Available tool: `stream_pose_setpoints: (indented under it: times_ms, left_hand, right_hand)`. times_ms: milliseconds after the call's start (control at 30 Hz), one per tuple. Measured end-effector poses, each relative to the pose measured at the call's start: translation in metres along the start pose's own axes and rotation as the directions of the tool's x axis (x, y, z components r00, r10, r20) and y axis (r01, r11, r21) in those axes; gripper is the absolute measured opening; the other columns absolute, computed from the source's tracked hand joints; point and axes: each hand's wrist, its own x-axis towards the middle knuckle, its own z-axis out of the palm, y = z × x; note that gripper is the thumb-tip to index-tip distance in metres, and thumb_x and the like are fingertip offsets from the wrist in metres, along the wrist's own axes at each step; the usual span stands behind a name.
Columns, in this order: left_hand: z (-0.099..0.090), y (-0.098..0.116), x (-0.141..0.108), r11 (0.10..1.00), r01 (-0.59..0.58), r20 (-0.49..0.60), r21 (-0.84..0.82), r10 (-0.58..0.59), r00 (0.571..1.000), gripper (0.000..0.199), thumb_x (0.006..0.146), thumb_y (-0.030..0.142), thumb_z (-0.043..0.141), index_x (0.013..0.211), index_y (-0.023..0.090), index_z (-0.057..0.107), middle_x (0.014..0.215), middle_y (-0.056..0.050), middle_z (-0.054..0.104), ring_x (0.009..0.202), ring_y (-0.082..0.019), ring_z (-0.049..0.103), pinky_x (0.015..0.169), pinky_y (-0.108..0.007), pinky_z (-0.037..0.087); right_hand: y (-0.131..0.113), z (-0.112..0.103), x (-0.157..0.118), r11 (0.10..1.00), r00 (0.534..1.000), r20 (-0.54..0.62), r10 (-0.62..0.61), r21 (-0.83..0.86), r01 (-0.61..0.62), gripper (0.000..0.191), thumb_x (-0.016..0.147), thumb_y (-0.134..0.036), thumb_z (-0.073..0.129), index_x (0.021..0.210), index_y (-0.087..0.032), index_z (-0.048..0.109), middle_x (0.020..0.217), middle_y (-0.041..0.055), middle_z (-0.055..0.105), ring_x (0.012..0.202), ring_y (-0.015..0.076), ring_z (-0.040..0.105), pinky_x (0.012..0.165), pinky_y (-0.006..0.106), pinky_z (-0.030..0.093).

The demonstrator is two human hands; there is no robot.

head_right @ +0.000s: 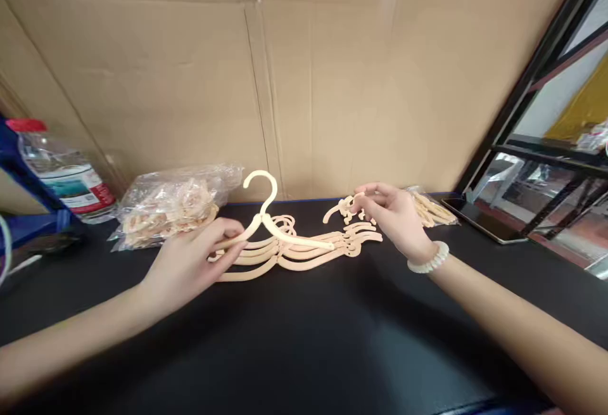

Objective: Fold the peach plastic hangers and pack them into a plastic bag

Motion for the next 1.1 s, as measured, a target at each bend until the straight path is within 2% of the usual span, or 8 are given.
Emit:
stream_pose_setpoints:
  times_ms: [167, 333, 467, 633, 700, 833, 1000, 1100]
  left_hand:
    - [0.012, 0.013, -0.03, 0.991, -0.017, -0.087, -0.131, 0.006, 0.996, 0.013, 0.092, 0.03, 0.05, 0.102, 0.022, 0.054, 0.093, 0.0, 0.072, 0.07, -0.012, 0.07, 0.059, -0.019, 0.051]
    - [0.03, 0.007, -0.034, 0.991, -0.098, -0.114, -0.095, 0.087, 0.99, 0.013, 0.092, 0.024, 0.053, 0.104, 0.021, 0.055, 0.087, 0.002, 0.072, 0.063, -0.011, 0.069, 0.058, -0.019, 0.051]
    - [0.032, 0.007, -0.036, 0.989, -0.097, -0.126, -0.109, 0.083, 0.989, 0.014, 0.09, 0.023, 0.054, 0.104, 0.02, 0.056, 0.085, 0.001, 0.072, 0.063, -0.011, 0.068, 0.057, -0.019, 0.052]
    - [0.031, 0.006, -0.038, 0.984, -0.06, -0.114, -0.169, 0.041, 0.993, 0.016, 0.09, 0.024, 0.054, 0.105, 0.02, 0.057, 0.089, 0.0, 0.072, 0.068, -0.013, 0.07, 0.06, -0.02, 0.055]
    - [0.032, 0.005, -0.038, 0.978, -0.024, -0.091, -0.209, 0.005, 0.996, 0.017, 0.09, 0.026, 0.054, 0.106, 0.02, 0.057, 0.093, -0.001, 0.072, 0.071, -0.014, 0.071, 0.063, -0.021, 0.056]
    - [0.033, 0.004, -0.039, 0.967, 0.03, -0.08, -0.252, -0.052, 0.995, 0.017, 0.09, 0.028, 0.056, 0.105, 0.02, 0.057, 0.096, -0.002, 0.072, 0.075, -0.014, 0.071, 0.065, -0.022, 0.058]
    - [0.032, 0.004, -0.04, 0.958, 0.026, -0.082, -0.286, -0.051, 0.995, 0.015, 0.09, 0.026, 0.056, 0.104, 0.02, 0.057, 0.095, -0.002, 0.071, 0.076, -0.014, 0.071, 0.067, -0.022, 0.059]
    - [0.031, 0.004, -0.04, 0.955, 0.028, -0.081, -0.295, -0.055, 0.995, 0.015, 0.089, 0.026, 0.056, 0.103, 0.02, 0.057, 0.094, -0.002, 0.072, 0.075, -0.014, 0.071, 0.065, -0.022, 0.059]
  right_hand:
    - [-0.002, 0.01, -0.023, 0.995, 1.0, 0.015, 0.021, 0.101, -0.023, 0.028, 0.083, -0.045, 0.069, 0.094, -0.019, 0.071, 0.091, 0.0076, 0.073, 0.079, 0.0181, 0.065, 0.068, 0.029, 0.052]
    - [0.011, 0.019, -0.032, 0.922, 0.974, 0.052, 0.222, 0.313, -0.227, 0.026, 0.075, -0.041, 0.079, 0.087, -0.019, 0.071, 0.088, 0.0068, 0.072, 0.084, 0.0179, 0.066, 0.075, 0.029, 0.053]
    - [0.008, 0.017, -0.035, 0.86, 0.967, -0.012, 0.255, 0.46, -0.221, 0.019, 0.075, -0.031, 0.08, 0.079, -0.022, 0.063, 0.081, 0.0022, 0.07, 0.083, 0.0156, 0.065, 0.075, 0.027, 0.053]
    - [0.005, 0.016, -0.037, 0.768, 0.932, 0.064, 0.357, 0.548, -0.332, 0.034, 0.082, -0.024, 0.072, 0.113, -0.027, 0.059, 0.087, 0.0011, 0.068, 0.091, 0.0155, 0.065, 0.085, 0.029, 0.053]
    - [0.006, 0.018, -0.037, 0.733, 0.908, 0.137, 0.397, 0.547, -0.404, 0.033, 0.083, -0.023, 0.071, 0.114, -0.025, 0.059, 0.094, 0.0028, 0.068, 0.095, 0.0156, 0.063, 0.09, 0.029, 0.051]
    - [0.008, 0.021, -0.04, 0.723, 0.897, 0.248, 0.366, 0.531, -0.442, 0.015, 0.085, -0.027, 0.07, 0.097, -0.022, 0.063, 0.096, 0.0033, 0.065, 0.098, 0.0161, 0.061, 0.089, 0.029, 0.05]
    - [0.009, 0.022, -0.042, 0.77, 0.929, 0.21, 0.305, 0.519, -0.371, 0.014, 0.084, -0.029, 0.071, 0.093, -0.024, 0.062, 0.083, -0.0001, 0.06, 0.085, 0.0147, 0.059, 0.08, 0.029, 0.05]
    - [0.01, 0.022, -0.043, 0.792, 0.93, 0.219, 0.294, 0.489, -0.366, 0.017, 0.084, -0.035, 0.071, 0.085, -0.022, 0.061, 0.087, 0.0019, 0.062, 0.091, 0.0177, 0.059, 0.082, 0.033, 0.05]
